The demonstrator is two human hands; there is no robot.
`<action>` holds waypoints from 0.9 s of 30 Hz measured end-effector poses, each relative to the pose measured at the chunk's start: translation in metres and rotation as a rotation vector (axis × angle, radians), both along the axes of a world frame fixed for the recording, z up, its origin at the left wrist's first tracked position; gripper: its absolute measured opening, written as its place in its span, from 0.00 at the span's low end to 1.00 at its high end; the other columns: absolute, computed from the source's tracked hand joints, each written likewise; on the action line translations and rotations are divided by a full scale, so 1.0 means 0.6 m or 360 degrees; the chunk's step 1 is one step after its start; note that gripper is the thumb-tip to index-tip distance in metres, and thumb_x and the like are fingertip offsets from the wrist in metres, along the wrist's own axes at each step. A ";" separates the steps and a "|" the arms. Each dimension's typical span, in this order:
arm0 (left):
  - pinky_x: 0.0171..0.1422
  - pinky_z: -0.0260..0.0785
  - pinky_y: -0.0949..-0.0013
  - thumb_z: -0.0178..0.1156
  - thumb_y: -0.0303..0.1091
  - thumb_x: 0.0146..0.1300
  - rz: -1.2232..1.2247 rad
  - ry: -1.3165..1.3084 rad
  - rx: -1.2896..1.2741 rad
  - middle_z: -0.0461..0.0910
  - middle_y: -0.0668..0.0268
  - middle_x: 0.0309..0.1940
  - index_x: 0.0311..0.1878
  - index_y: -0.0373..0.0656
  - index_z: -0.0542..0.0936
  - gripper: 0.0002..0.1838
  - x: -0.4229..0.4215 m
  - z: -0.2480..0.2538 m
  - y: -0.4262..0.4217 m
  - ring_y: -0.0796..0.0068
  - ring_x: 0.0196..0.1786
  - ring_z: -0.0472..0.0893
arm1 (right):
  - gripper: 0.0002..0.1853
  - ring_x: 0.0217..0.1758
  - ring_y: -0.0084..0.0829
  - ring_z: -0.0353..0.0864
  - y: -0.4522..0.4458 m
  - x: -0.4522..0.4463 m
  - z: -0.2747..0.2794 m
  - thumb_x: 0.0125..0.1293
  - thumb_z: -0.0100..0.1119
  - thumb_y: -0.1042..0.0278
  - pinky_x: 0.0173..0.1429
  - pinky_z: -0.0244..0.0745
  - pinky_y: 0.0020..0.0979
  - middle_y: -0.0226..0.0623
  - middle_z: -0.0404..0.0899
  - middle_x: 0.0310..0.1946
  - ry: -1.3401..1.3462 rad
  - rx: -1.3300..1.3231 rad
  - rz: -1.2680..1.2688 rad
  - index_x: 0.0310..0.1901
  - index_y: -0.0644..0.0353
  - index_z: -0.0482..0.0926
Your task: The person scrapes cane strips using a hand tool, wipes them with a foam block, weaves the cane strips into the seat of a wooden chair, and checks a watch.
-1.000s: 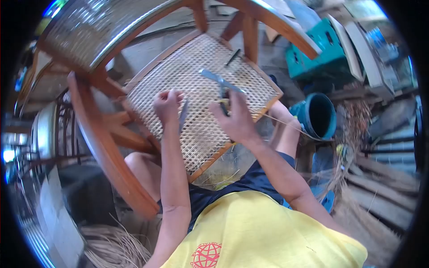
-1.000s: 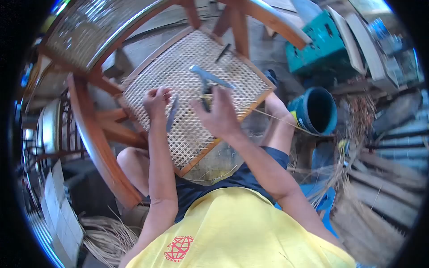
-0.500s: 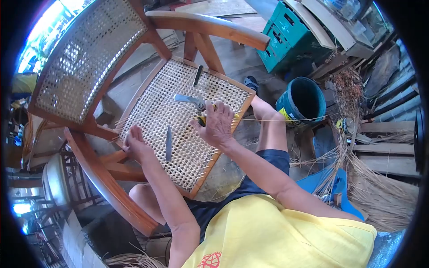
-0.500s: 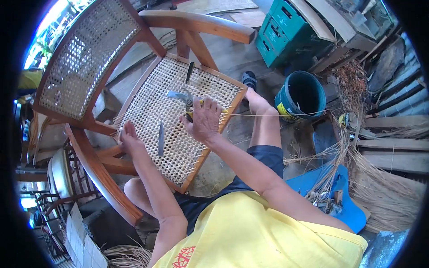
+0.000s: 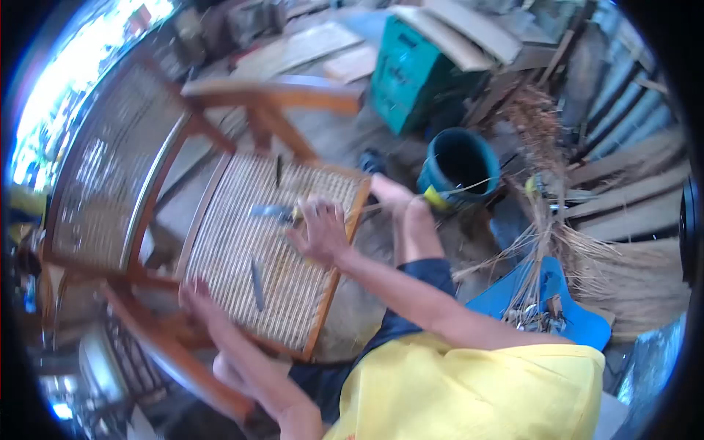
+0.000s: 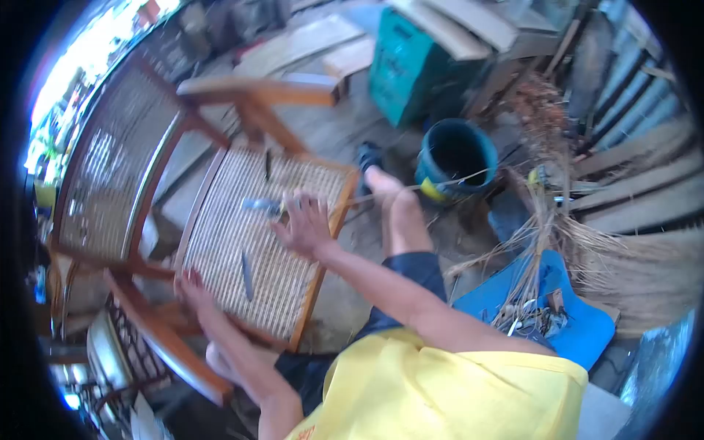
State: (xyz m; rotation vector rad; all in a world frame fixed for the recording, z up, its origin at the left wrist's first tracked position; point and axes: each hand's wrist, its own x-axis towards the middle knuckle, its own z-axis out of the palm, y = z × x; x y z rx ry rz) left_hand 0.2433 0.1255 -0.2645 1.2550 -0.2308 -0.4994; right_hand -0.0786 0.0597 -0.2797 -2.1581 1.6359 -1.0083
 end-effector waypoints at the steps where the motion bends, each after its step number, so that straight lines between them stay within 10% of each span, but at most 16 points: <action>1: 0.65 0.76 0.62 0.54 0.37 0.73 -0.0077 -0.0041 0.0082 0.72 0.48 0.61 0.67 0.30 0.66 0.26 -0.003 0.001 0.021 0.55 0.61 0.77 | 0.39 0.70 0.50 0.60 0.007 -0.038 0.005 0.65 0.60 0.43 0.73 0.47 0.56 0.52 0.64 0.63 -0.0037 -0.0066 -0.0090 0.68 0.64 0.63; 12: 0.60 0.73 0.58 0.61 0.42 0.71 -0.0102 -0.0511 0.0497 0.65 0.48 0.68 0.76 0.38 0.53 0.40 -0.064 -0.045 0.022 0.55 0.62 0.74 | 0.23 0.55 0.52 0.75 0.213 -0.565 -0.011 0.67 0.61 0.58 0.61 0.70 0.46 0.54 0.76 0.49 0.0148 -0.0206 -0.1113 0.56 0.68 0.73; 16: 0.61 0.73 0.62 0.58 0.37 0.74 -0.0452 -0.0938 0.0649 0.66 0.47 0.69 0.75 0.35 0.58 0.33 -0.196 0.057 0.135 0.58 0.61 0.76 | 0.23 0.55 0.55 0.75 0.361 -0.603 -0.061 0.69 0.57 0.56 0.61 0.70 0.47 0.57 0.76 0.48 0.0011 0.0278 -0.1281 0.55 0.69 0.74; 20: 0.61 0.73 0.63 0.57 0.33 0.73 -0.0367 -0.1286 0.0437 0.71 0.51 0.65 0.72 0.35 0.62 0.28 -0.202 -0.017 0.255 0.59 0.60 0.76 | 0.24 0.55 0.53 0.77 0.418 -0.552 -0.150 0.72 0.53 0.51 0.60 0.71 0.47 0.57 0.78 0.51 0.0139 0.0708 -0.1062 0.54 0.67 0.75; 23: 0.56 0.74 0.68 0.59 0.32 0.72 -0.0504 -0.0931 0.0524 0.74 0.57 0.61 0.68 0.34 0.67 0.25 -0.240 -0.009 0.339 0.67 0.53 0.79 | 0.23 0.52 0.38 0.83 0.414 -0.468 -0.116 0.75 0.47 0.47 0.58 0.77 0.44 0.38 0.84 0.50 -0.2016 0.1764 -0.1276 0.56 0.57 0.79; 27: 0.52 0.77 0.70 0.54 0.31 0.75 -0.0489 -0.0585 0.0337 0.75 0.56 0.59 0.70 0.38 0.62 0.24 -0.257 0.033 0.387 0.70 0.46 0.82 | 0.31 0.49 0.36 0.83 0.338 -0.425 -0.052 0.75 0.41 0.36 0.57 0.79 0.39 0.37 0.83 0.49 -0.2418 0.1759 -0.0719 0.60 0.57 0.77</action>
